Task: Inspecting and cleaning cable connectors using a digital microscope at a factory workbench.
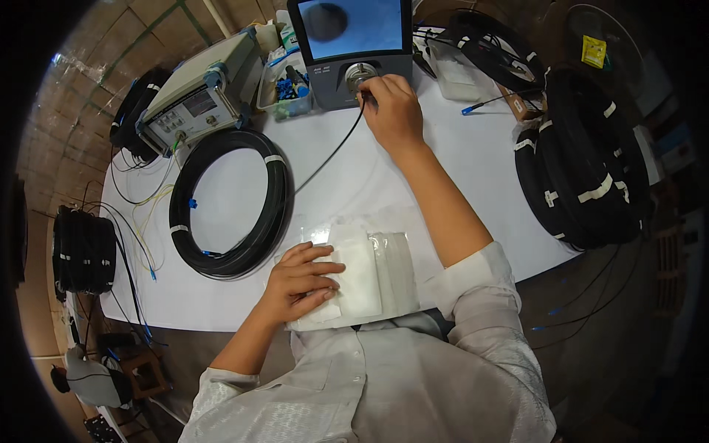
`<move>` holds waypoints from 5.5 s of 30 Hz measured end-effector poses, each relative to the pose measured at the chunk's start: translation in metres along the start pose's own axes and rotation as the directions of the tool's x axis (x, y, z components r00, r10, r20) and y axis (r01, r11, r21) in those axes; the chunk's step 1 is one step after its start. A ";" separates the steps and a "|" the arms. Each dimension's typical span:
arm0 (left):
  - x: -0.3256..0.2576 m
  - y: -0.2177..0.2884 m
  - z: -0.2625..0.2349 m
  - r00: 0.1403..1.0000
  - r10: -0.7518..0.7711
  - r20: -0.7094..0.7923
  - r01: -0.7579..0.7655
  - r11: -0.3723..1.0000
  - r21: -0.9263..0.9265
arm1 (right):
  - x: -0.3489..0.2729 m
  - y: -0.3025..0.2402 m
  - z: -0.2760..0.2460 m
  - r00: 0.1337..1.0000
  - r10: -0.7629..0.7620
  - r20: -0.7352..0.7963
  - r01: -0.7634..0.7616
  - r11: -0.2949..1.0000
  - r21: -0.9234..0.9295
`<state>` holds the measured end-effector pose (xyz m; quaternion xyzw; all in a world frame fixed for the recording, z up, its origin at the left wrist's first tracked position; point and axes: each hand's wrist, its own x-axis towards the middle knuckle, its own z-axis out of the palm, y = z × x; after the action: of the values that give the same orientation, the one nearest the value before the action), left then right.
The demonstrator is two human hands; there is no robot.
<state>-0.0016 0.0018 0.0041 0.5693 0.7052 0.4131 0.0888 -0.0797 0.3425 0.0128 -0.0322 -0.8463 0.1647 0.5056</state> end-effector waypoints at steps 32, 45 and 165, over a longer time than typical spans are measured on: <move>0.161 -0.066 0.020 0.921 -0.375 -0.101 0.389 0.894 0.221 | -0.010 0.044 0.036 0.720 0.621 0.310 -0.628 0.393 0.671; 0.179 -0.094 0.015 0.955 -0.243 0.172 0.231 0.969 0.086 | -0.012 0.043 0.036 0.712 0.626 0.318 -0.630 0.368 0.684; 0.251 -0.145 0.061 0.802 -0.495 -0.334 -0.056 0.495 -0.867 | -0.007 0.042 0.038 0.819 0.571 0.057 -0.523 0.701 0.485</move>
<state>-0.1556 0.2494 -0.0479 0.2096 0.4775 0.8288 0.2031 -0.1137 0.3718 -0.0224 -0.1636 -0.7046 0.5096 0.4659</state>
